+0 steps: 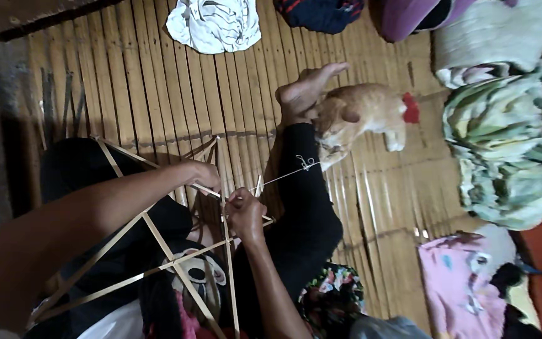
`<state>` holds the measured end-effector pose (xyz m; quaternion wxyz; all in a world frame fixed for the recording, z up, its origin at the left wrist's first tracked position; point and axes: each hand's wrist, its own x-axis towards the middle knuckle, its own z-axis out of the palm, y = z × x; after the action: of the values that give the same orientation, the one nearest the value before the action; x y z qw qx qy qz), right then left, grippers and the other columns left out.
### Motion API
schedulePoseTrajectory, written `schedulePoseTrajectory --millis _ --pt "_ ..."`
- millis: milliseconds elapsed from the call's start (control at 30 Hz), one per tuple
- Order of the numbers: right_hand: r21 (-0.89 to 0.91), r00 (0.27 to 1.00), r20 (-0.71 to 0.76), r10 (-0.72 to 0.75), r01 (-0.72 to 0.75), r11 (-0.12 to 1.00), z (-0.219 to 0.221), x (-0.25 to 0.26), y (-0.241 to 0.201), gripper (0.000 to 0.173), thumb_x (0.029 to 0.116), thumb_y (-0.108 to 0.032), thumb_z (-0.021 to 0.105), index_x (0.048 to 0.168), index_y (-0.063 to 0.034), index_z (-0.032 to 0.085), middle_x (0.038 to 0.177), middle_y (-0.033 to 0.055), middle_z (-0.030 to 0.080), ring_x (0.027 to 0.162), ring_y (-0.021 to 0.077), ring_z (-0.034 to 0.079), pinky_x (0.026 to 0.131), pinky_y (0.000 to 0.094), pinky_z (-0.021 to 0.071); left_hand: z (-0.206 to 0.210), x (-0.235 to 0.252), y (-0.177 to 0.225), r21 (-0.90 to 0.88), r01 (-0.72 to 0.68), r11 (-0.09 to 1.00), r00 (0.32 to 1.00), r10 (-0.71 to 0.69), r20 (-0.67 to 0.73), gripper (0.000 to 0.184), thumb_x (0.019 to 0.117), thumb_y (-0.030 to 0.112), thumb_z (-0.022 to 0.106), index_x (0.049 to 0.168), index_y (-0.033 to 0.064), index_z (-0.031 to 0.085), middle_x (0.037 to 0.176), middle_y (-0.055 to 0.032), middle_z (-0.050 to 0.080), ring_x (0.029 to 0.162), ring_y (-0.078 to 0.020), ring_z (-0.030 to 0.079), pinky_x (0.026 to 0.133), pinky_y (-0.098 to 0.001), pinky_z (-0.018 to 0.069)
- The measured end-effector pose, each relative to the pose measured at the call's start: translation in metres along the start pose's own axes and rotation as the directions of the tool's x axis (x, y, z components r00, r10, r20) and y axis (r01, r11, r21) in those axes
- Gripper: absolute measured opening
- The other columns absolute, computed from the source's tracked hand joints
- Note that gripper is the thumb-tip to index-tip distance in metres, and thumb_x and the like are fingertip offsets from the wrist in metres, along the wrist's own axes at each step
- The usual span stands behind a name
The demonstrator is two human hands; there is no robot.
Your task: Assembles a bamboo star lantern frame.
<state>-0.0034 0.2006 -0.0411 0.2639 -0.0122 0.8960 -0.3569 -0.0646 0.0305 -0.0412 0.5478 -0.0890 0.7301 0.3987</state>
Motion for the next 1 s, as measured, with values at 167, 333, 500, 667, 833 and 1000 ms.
schedulePoseTrajectory --millis 167,333,500,667,833,1000 --pt "-0.028 0.999 0.006 0.037 -0.036 0.999 -0.001 -0.002 -0.005 0.012 0.0930 -0.003 0.069 0.105 -0.0021 0.067 0.075 0.0036 0.072 0.062 0.0097 0.065 0.065 0.0300 0.0528 0.002 -0.006 0.001 -0.106 0.007 0.994 0.999 -0.012 -0.043 0.014 0.1022 0.012 0.058 0.094 0.0008 0.062 0.082 -0.0046 0.056 0.070 -0.0113 0.052 0.068 -0.0281 0.0458" --pt "-0.033 0.999 0.020 0.039 -0.039 0.999 -0.002 -0.001 -0.004 0.013 0.0929 -0.003 0.069 0.106 -0.0025 0.067 0.075 0.0035 0.071 0.063 0.0106 0.065 0.066 0.0313 0.0530 0.004 -0.004 -0.004 -0.120 -0.020 0.993 0.998 0.012 -0.062 0.014 0.1012 0.010 0.060 0.103 -0.0027 0.065 0.091 -0.0090 0.062 0.075 -0.0136 0.055 0.072 -0.0306 0.0479" --pt "-0.031 0.999 0.042 0.033 -0.032 0.999 -0.003 0.002 -0.003 0.012 0.0932 -0.003 0.069 0.105 -0.0027 0.066 0.075 0.0032 0.070 0.063 0.0109 0.064 0.067 0.0320 0.0522 0.005 -0.007 -0.002 -0.195 -0.005 0.981 0.995 -0.015 -0.103 0.018 0.0995 0.003 0.062 0.116 -0.0037 0.063 0.103 -0.0144 0.066 0.084 -0.0177 0.061 0.078 -0.0340 0.0517" --pt "-0.016 0.999 0.035 0.025 -0.025 1.000 -0.002 0.002 -0.002 0.011 0.0933 -0.002 0.068 0.104 -0.0025 0.066 0.075 0.0033 0.070 0.063 0.0099 0.063 0.066 0.0305 0.0520 0.004 -0.008 -0.002 -0.240 -0.006 0.971 0.996 -0.015 -0.087 0.024 0.1029 0.003 0.058 0.125 -0.0049 0.059 0.111 -0.0164 0.064 0.092 -0.0188 0.062 0.084 -0.0352 0.0513" --pt "0.024 0.999 0.038 -0.030 0.029 0.999 0.001 0.003 0.005 0.012 0.0917 0.001 0.067 0.104 -0.0002 0.066 0.074 0.0048 0.070 0.063 0.0107 0.064 0.065 0.0307 0.0538 0.003 -0.002 -0.003 -0.228 0.005 0.974 0.996 -0.026 -0.089 0.023 0.0986 0.004 0.064 0.120 -0.0039 0.063 0.103 -0.0145 0.066 0.083 -0.0163 0.062 0.077 -0.0321 0.0525" --pt "0.037 0.999 0.034 -0.035 0.034 0.999 0.002 0.003 0.007 0.011 0.0915 0.002 0.067 0.102 -0.0005 0.065 0.073 0.0041 0.070 0.061 0.0091 0.064 0.064 0.0292 0.0532 0.002 -0.002 -0.002 -0.199 0.025 0.980 0.998 -0.036 -0.054 0.019 0.0994 0.005 0.063 0.115 -0.0045 0.063 0.100 -0.0135 0.065 0.082 -0.0154 0.060 0.077 -0.0314 0.0510"
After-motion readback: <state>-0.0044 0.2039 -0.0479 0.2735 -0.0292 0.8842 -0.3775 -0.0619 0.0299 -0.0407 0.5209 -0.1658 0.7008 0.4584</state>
